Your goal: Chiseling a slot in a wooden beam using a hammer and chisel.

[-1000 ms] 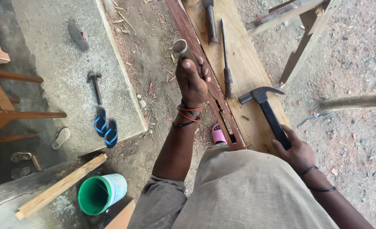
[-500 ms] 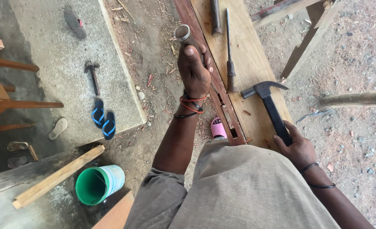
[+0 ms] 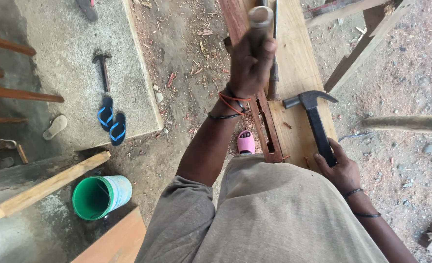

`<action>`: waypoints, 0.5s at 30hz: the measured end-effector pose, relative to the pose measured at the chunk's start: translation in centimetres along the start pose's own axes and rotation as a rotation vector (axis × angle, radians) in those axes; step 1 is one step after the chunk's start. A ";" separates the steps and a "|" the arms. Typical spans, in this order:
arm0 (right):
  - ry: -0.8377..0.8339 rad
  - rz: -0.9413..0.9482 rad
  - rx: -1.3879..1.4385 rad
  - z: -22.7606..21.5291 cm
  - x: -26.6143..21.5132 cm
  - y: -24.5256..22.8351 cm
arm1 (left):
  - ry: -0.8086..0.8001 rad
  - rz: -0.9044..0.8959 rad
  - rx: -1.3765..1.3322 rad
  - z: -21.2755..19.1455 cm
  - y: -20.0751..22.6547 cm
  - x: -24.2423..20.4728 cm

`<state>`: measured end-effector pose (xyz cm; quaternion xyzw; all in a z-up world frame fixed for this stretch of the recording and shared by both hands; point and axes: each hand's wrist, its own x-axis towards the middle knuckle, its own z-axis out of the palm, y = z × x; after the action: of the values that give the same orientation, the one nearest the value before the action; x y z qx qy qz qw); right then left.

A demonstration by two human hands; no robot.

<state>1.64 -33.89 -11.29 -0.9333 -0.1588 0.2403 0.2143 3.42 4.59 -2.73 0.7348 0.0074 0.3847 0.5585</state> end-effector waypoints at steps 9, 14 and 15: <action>-0.021 0.047 -0.043 -1.8 -0.1 -1.4 | 0.467 -0.093 0.006 -0.1 -0.3 -1.2; -0.133 0.189 0.218 -6.8 0.4 -5.5 | 0.373 0.015 0.175 1.1 3.8 -0.9; -0.129 0.184 0.219 -8.3 0.5 -6.7 | 0.375 0.021 0.175 1.3 4.0 -1.1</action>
<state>5.02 -30.66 -1.76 -0.8976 -0.0592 0.3343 0.2811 1.70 1.56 -0.19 0.6961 0.1371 0.5186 0.4771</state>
